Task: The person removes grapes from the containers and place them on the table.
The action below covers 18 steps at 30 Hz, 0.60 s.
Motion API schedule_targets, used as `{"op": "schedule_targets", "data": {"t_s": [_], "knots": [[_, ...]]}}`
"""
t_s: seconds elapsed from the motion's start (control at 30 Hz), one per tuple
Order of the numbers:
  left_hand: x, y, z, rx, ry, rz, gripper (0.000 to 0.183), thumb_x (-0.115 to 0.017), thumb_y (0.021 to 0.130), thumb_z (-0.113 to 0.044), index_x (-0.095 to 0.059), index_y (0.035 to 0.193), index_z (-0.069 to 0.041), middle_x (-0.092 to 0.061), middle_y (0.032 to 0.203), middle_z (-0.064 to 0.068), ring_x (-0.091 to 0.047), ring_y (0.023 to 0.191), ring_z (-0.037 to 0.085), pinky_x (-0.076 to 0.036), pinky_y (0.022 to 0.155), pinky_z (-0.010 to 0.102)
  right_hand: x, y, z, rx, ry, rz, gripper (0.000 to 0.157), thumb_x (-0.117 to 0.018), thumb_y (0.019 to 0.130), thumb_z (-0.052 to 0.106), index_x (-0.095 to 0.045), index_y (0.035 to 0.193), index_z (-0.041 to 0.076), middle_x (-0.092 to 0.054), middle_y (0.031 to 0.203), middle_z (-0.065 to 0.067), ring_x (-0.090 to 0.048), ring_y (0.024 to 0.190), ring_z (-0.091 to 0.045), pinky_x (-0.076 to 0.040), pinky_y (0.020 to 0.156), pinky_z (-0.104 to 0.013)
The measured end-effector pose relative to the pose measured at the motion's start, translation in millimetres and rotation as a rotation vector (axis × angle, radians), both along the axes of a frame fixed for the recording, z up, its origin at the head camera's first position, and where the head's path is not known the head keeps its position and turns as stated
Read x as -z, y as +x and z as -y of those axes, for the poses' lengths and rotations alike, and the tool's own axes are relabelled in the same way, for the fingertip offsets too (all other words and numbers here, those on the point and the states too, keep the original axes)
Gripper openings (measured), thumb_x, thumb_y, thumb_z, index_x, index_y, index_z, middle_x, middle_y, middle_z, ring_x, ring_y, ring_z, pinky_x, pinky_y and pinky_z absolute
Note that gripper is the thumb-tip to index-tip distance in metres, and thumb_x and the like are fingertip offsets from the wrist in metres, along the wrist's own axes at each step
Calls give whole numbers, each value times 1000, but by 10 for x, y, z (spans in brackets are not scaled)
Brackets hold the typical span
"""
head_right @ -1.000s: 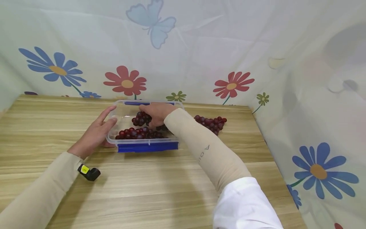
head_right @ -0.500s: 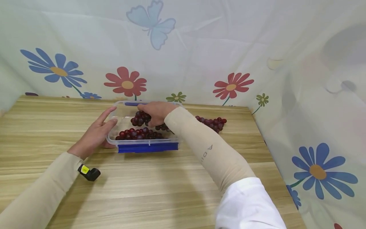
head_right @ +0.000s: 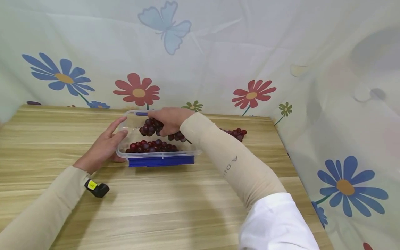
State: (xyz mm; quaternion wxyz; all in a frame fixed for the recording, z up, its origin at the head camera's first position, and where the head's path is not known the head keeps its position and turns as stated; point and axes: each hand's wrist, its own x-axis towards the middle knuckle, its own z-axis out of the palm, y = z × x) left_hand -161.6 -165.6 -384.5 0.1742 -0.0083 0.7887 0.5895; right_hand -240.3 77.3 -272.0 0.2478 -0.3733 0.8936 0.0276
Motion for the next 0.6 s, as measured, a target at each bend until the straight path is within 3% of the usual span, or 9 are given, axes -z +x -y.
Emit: {"op": "schedule_targets", "data": {"t_s": [0.17,0.4,0.6], "knots": [[-23,17,2,2,4,-5,65,-42,106,-62,-9,162,-57,-40,153,28,-61,122,47,-66,76,53,-90,26,8,2,-6,-3,73,-70,100,32,-31,161,20,-57,150,-3,-59,130,-21,-50,116,-41],[-30,6,3,5,4,-2,64,-42,107,-59,-10,162,-57,-36,156,28,-60,123,47,-66,76,53,-204,70,12,-38,-52,-17,56,-70,99,31,-43,147,21,-63,130,1,-61,114,-18,-54,106,-37],[-22,-10,8,2,14,8,62,-43,108,-56,-10,161,-58,-34,159,27,-59,124,45,-66,76,53,-287,85,23,-49,-59,-2,52,-70,99,29,-45,143,21,-63,126,1,-61,110,-19,-54,103,-37]]}}
